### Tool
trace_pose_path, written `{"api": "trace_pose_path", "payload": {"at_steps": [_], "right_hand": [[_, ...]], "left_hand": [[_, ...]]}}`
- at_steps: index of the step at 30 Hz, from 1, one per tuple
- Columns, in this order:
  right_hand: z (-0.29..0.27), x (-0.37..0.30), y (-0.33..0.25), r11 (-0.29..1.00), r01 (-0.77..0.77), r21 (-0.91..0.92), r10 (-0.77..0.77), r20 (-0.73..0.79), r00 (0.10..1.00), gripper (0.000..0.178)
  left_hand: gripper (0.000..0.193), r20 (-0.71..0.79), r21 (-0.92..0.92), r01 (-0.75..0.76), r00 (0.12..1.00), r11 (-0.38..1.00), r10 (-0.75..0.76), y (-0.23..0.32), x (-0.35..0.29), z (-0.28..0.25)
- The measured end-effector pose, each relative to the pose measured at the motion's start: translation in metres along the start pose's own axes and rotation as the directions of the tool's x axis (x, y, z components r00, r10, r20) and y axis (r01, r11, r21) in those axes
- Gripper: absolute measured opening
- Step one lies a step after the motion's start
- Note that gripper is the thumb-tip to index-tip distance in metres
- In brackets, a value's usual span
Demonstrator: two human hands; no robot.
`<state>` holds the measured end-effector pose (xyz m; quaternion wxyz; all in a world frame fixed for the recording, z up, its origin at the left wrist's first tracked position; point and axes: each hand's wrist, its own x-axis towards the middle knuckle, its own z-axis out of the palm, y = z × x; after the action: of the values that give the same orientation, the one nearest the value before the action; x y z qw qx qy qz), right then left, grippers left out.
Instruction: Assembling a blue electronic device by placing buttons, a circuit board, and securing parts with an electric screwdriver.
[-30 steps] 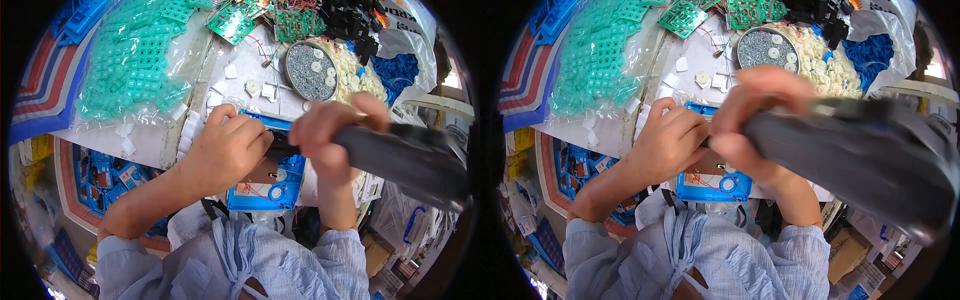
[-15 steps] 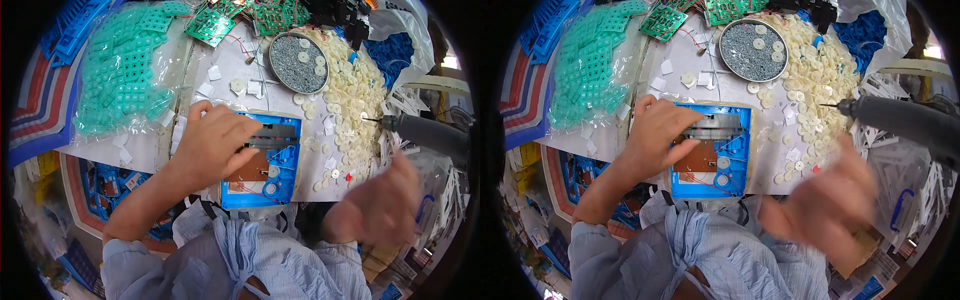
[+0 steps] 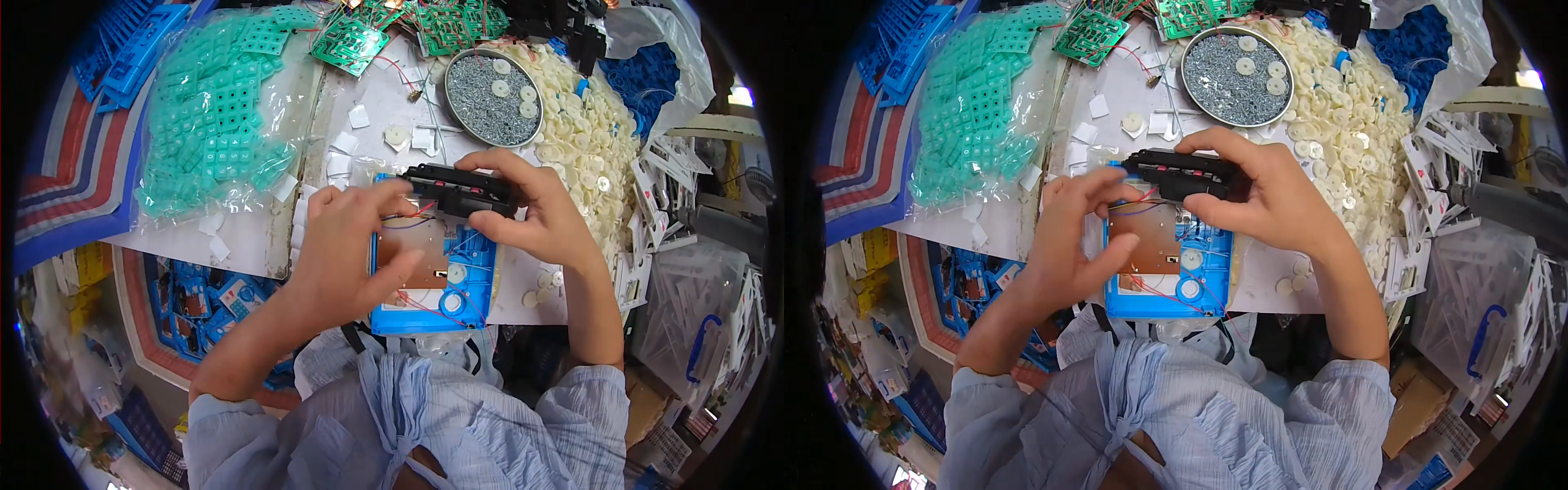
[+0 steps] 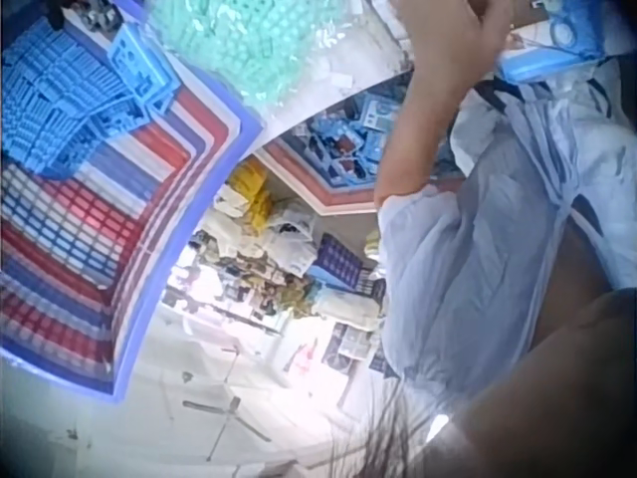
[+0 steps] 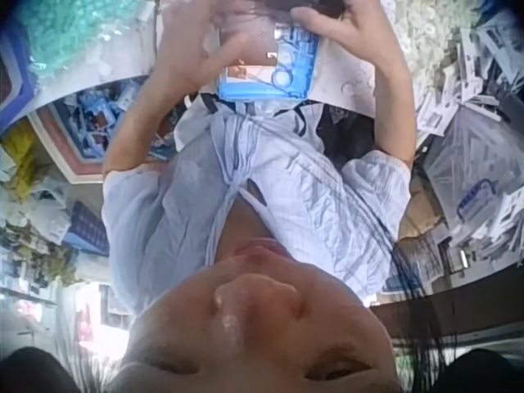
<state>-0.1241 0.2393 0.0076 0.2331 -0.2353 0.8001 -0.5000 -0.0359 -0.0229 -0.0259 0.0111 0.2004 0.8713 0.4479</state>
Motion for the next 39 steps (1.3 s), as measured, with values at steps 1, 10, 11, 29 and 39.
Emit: {"api": "trace_pose_path", "payload": {"at_steps": [1,10,11,29,39], "right_hand": [[-0.001,0.0,0.001,0.997,-0.05,0.056,0.05,0.012,0.999,0.047],[-0.001,-0.002,-0.006,0.996,-0.035,-0.082,0.046,0.136,0.99,0.05],[-0.002,0.0,-0.006,0.992,-0.029,-0.122,0.045,0.13,0.99,0.049],[0.039,-0.021,0.005,0.571,0.254,-0.781,-0.454,-0.042,0.89,0.046],[0.03,-0.016,0.004,0.756,0.1,-0.647,-0.207,-0.091,0.974,0.046]], "left_hand": [[0.057,0.004,0.107,-0.055,0.998,0.993,0.055,0.003,-0.002,0.001],[0.039,-0.077,0.31,-0.216,0.965,0.926,0.251,-0.005,-0.017,0.019],[0.039,-0.077,0.312,-0.216,0.965,0.925,0.251,-0.005,-0.017,0.02],[0.07,-0.008,0.334,-0.165,0.984,0.928,0.178,0.001,-0.01,0.021],[0.068,0.011,0.265,-0.133,0.991,0.955,0.135,0.004,-0.005,0.019]]}}
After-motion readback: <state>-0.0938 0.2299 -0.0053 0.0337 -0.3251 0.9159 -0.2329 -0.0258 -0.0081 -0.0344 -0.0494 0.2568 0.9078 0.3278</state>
